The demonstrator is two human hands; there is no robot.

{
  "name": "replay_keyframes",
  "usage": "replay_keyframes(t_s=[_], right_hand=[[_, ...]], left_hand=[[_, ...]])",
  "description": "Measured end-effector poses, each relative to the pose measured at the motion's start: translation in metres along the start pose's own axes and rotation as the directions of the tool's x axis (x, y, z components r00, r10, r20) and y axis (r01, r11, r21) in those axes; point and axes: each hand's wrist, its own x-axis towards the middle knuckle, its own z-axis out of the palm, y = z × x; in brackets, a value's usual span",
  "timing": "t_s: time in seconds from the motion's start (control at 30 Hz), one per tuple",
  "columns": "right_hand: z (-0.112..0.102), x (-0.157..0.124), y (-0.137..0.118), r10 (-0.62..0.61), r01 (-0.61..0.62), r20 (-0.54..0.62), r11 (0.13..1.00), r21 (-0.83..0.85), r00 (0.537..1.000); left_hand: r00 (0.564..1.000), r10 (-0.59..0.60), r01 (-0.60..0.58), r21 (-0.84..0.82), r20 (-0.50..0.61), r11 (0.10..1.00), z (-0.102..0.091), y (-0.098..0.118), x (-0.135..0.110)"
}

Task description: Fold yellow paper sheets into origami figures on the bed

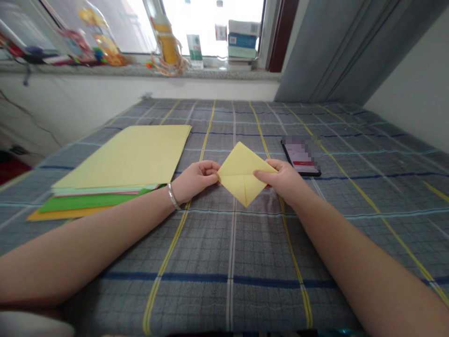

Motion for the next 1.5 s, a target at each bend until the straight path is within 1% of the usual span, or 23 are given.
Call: replay_keyframes(t_s=[0.17, 0.33, 0.43, 0.53, 0.63, 0.67, 0.73, 0.8, 0.87, 0.97, 1.07, 1.17, 1.3, 1.4, 1.5], right_hand=[[-0.003, 0.003, 0.002, 0.020, -0.019, -0.031, 0.999, 0.033, 0.999], [-0.005, 0.005, 0.002, 0.048, -0.046, -0.016, 0.994, 0.099, 0.999], [-0.012, 0.009, 0.005, 0.064, -0.057, -0.031, 0.983, 0.172, 0.997], [-0.018, 0.013, 0.010, 0.090, -0.073, -0.059, 0.968, 0.240, 0.994], [-0.016, 0.014, 0.013, 0.121, -0.105, -0.048, 0.961, 0.256, 0.991], [-0.013, 0.014, 0.012, 0.130, -0.116, -0.038, 0.959, 0.260, 0.991], [-0.006, 0.012, 0.011, 0.147, -0.137, -0.017, 0.955, 0.261, 0.989], [0.001, 0.011, 0.010, 0.159, -0.149, -0.019, 0.958, 0.245, 0.987], [0.006, 0.010, 0.008, 0.166, -0.152, -0.044, 0.962, 0.225, 0.985], [0.007, 0.010, 0.006, 0.186, -0.166, -0.080, 0.963, 0.212, 0.979], [0.004, 0.011, 0.005, 0.191, -0.166, -0.119, 0.967, 0.192, 0.974], [-0.004, 0.013, 0.005, 0.182, -0.153, -0.152, 0.971, 0.185, 0.971], [-0.018, 0.017, 0.009, 0.187, -0.150, -0.168, 0.966, 0.210, 0.968], [-0.029, 0.021, 0.012, 0.179, -0.134, -0.225, 0.970, 0.202, 0.958], [-0.032, 0.022, 0.014, 0.149, -0.104, -0.241, 0.976, 0.189, 0.959]], left_hand=[[1.000, -0.001, 0.002, -0.028, 0.018, 1.000, -0.001, 0.000, 0.001], [1.000, -0.014, 0.015, -0.025, 0.026, 1.000, -0.001, 0.001, 0.000], [0.999, -0.040, 0.040, -0.043, -0.002, 0.998, -0.002, 0.002, -0.001], [0.995, -0.071, 0.064, -0.105, -0.064, 0.992, -0.002, 0.003, 0.000], [0.994, -0.062, 0.050, -0.132, -0.092, 0.990, -0.001, 0.002, 0.001], [0.996, -0.044, 0.036, -0.100, -0.081, 0.994, -0.001, 0.002, 0.001], [0.999, 0.001, 0.001, 0.051, -0.043, 0.999, 0.000, 0.001, 0.000], [1.000, 0.029, -0.027, 0.227, -0.008, 0.973, 0.000, 0.001, -0.001], [0.999, 0.036, -0.040, 0.325, 0.017, 0.945, 0.000, 0.002, -0.003], [0.999, 0.039, -0.046, 0.360, 0.027, 0.932, 0.000, 0.005, -0.005], [0.999, 0.042, -0.042, 0.404, 0.009, 0.914, -0.001, 0.008, -0.006], [0.999, 0.036, -0.035, 0.437, 0.005, 0.899, -0.002, 0.009, -0.006], [1.000, 0.024, -0.029, 0.465, 0.016, 0.885, -0.006, 0.008, -0.004], [0.999, 0.032, -0.037, 0.473, 0.018, 0.880, -0.008, 0.005, -0.002], [0.999, 0.025, -0.035, 0.495, 0.028, 0.868, -0.008, 0.004, -0.001]])
